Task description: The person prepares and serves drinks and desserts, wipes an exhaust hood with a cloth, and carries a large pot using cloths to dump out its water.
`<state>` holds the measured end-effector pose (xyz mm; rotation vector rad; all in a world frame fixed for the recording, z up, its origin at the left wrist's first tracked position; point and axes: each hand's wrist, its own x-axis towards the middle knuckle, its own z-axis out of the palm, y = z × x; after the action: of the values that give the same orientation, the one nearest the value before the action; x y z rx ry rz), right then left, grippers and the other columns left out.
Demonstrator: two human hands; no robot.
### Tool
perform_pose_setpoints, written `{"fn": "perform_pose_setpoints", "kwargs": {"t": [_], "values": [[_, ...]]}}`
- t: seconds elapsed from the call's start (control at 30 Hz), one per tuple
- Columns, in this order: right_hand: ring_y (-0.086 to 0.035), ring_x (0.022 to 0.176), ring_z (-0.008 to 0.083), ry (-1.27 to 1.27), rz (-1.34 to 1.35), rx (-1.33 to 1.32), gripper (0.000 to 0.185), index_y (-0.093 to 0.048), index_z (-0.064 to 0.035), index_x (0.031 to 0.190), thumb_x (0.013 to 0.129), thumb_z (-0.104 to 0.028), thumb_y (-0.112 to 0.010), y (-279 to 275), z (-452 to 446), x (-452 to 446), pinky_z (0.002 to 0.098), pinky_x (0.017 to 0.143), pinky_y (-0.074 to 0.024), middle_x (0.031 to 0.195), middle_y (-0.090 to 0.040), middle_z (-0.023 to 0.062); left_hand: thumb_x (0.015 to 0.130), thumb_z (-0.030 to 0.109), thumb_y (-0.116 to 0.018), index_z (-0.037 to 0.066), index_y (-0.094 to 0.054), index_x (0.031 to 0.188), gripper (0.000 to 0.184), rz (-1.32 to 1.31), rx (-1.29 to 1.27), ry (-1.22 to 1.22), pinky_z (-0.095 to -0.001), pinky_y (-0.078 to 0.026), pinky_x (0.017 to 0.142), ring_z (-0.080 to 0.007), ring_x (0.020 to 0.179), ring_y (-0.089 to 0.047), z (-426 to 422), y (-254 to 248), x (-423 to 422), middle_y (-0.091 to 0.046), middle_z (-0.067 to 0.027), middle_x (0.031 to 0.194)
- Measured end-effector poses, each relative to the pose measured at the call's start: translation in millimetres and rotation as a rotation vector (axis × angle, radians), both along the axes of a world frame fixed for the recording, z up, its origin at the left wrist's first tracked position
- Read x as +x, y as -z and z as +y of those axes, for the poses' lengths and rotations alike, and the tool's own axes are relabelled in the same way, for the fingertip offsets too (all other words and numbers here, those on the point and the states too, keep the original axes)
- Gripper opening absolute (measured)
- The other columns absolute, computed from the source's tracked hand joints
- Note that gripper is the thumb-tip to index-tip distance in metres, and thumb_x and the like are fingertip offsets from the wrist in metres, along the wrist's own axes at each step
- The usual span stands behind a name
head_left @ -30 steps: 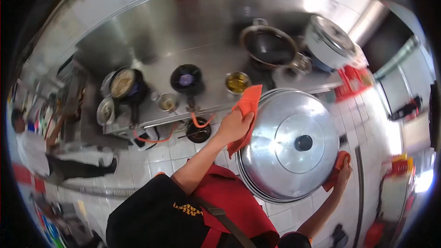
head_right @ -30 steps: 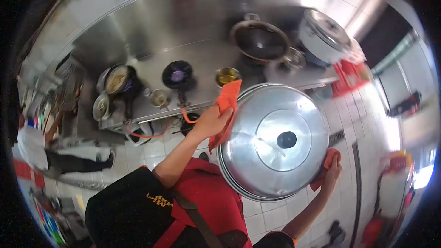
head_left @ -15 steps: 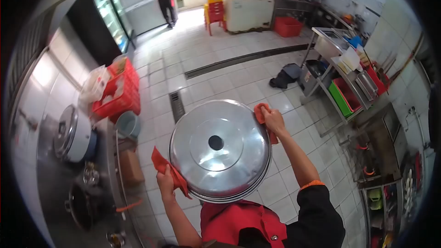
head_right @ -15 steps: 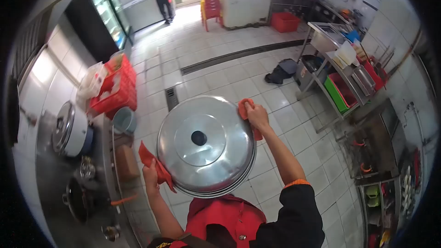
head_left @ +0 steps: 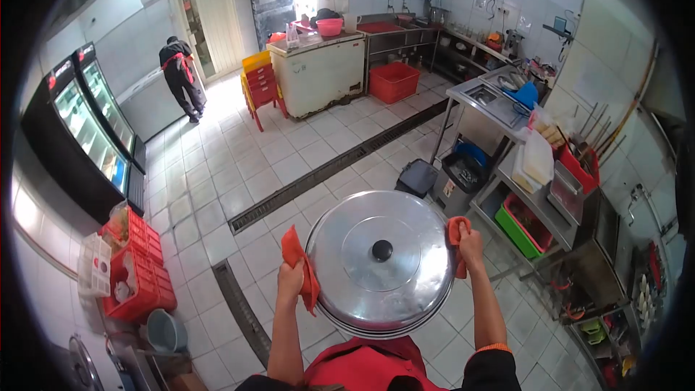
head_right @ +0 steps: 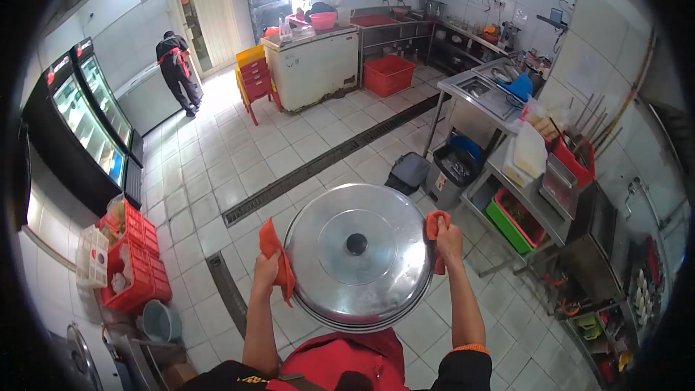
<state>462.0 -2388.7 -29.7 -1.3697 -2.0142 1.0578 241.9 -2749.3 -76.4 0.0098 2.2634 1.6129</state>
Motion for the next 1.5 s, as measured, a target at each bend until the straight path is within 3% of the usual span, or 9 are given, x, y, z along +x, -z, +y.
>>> {"fn": "perform_pose_setpoints", "kwargs": {"t": [0.13,0.23,0.37,0.5,0.6,0.97,1.17,1.37,1.5], "values": [[-0.06,0.063,0.0241,0.057,0.011,0.042,0.048,-0.062,0.005,0.077,0.088,-0.039,-0.047,-6,87,-84,0.0363,0.058,-0.0425,0.066,-0.061,0.0145,0.082,0.03,-0.055,-0.005,-0.058,0.097,0.038,-0.008,-0.073,0.037,-0.0377,-0.046,0.073,-0.031,0.086,-0.062,97,42,-104,-0.063,-0.0209,0.09],[-0.06,0.065,0.0251,0.14,0.016,0.065,0.046,-0.063,0.0047,0.082,0.088,-0.038,-0.046,42,189,-156,0.0352,0.061,-0.0433,0.07,-0.062,0.0159,0.082,0.031,-0.055,-0.004,-0.058,0.099,0.039,0.025,-0.042,0.059,-0.0382,-0.045,0.075,-0.0315,0.088,-0.061,180,53,-202,-0.063,-0.0219,0.093],[-0.061,0.07,0.0231,0.145,0.04,0.124,0.044,-0.065,0.0033,0.088,0.089,-0.036,-0.046,22,257,-253,0.0325,0.065,-0.0443,0.075,-0.064,0.0151,0.082,0.031,-0.055,-0.002,-0.058,0.1,0.037,0.01,0.032,0.095,-0.0376,-0.045,0.075,-0.0302,0.091,-0.06,281,7,-288,-0.062,-0.0201,0.095],[-0.063,0.07,0.0276,0.159,0.154,0.005,0.044,-0.065,0.0016,0.089,0.089,-0.038,-0.044,42,348,-355,0.0374,0.066,-0.0447,0.075,-0.064,0.0176,0.084,0.027,-0.052,-0.001,-0.058,0.101,0.033,0.133,-0.14,0.142,-0.0346,-0.044,0.075,-0.0254,0.087,-0.06,380,15,-406,-0.063,-0.0161,0.093],[-0.062,0.079,0.0309,0.217,0.184,0.119,0.045,-0.064,0.0014,0.093,0.088,-0.039,-0.045,72,410,-422,0.0381,0.07,-0.0441,0.081,-0.064,0.0197,0.088,0.019,-0.049,0.001,-0.056,0.103,0.024,-0.061,0.162,0.239,-0.0314,-0.044,0.073,-0.0167,0.082,-0.058,452,40,-499,-0.061,-0.0063,0.089],[-0.06,0.084,0.0363,0.325,0.154,-0.072,0.054,-0.061,0.0072,0.092,0.087,-0.043,-0.044,92,600,-663,0.0407,0.072,-0.0433,0.083,-0.062,0.0244,0.089,0.02,-0.049,0.003,-0.053,0.106,0.025,-0.137,0.102,0.286,-0.0302,-0.044,0.075,-0.0158,0.082,-0.056,689,45,-749,-0.06,-0.0058,0.094],[-0.059,0.088,0.0348,0.214,-0.023,-0.174,0.05,-0.059,0.0035,0.1,0.09,-0.04,-0.038,158,731,-782,0.0414,0.075,-0.0423,0.089,-0.062,0.0229,0.086,0.027,-0.051,0.0,-0.055,0.108,0.034,-0.257,-0.034,0.233,-0.0333,-0.042,0.08,-0.0216,0.092,-0.057,788,109,-864,-0.061,-0.0116,0.099],[-0.057,0.093,0.0368,0.267,-0.189,-0.394,0.05,-0.059,0.0018,0.103,0.09,-0.042,-0.037,156,822,-906,0.0419,0.078,-0.0419,0.095,-0.061,0.023,0.085,0.032,-0.053,0.0,-0.053,0.113,0.042,-0.346,-0.144,0.275,-0.036,-0.042,0.085,-0.0299,0.103,-0.055,894,233,-978,-0.058,-0.0194,0.108],[-0.057,0.09,0.037,0.259,-0.276,-0.264,0.053,-0.058,0.0019,0.105,0.09,-0.044,-0.036,297,885,-932,0.0417,0.079,-0.0415,0.094,-0.061,0.0226,0.085,0.035,-0.052,0.001,-0.05,0.116,0.046,-0.364,-0.209,0.295,-0.0366,-0.042,0.086,-0.0318,0.106,-0.053,941,326,-1030,-0.058,-0.0198,0.109]]}}
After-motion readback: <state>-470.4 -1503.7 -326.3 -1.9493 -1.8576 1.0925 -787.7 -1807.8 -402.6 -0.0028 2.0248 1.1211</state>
